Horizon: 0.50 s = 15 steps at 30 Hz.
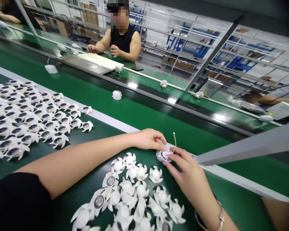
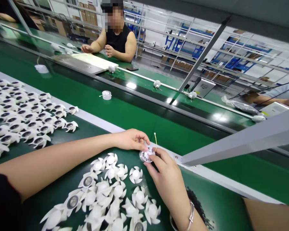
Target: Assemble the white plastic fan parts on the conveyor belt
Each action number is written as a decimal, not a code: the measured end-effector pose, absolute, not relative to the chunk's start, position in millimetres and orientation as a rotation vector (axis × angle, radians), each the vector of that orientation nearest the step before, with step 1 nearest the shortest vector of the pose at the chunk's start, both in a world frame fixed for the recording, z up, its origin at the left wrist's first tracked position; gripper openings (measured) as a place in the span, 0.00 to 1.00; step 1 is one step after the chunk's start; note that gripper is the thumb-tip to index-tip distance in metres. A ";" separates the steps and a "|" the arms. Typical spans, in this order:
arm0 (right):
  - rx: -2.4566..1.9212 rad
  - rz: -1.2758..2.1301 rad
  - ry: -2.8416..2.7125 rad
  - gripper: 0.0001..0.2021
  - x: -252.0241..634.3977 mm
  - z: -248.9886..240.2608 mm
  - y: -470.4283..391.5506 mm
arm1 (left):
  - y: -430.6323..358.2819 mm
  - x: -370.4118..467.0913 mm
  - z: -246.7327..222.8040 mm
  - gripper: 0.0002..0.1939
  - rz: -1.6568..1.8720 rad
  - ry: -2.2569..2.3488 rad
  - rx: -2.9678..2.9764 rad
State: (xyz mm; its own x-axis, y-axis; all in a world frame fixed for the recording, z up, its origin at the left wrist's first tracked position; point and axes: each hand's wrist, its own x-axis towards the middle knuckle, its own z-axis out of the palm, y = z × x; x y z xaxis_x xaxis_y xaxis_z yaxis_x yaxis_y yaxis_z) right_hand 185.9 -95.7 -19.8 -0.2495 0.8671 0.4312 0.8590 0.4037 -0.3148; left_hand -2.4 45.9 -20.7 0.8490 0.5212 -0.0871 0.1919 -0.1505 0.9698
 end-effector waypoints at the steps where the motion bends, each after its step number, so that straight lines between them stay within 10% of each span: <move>1: -1.478 0.004 -2.123 0.07 184.5 -20.4 -95.8 | 46.3 -1.7 -20.7 0.21 0.303 0.560 1.729; 15: -1.883 -0.228 -2.086 0.17 214.3 -2.8 -103.0 | 34.4 -8.5 -10.1 0.24 0.175 0.575 1.847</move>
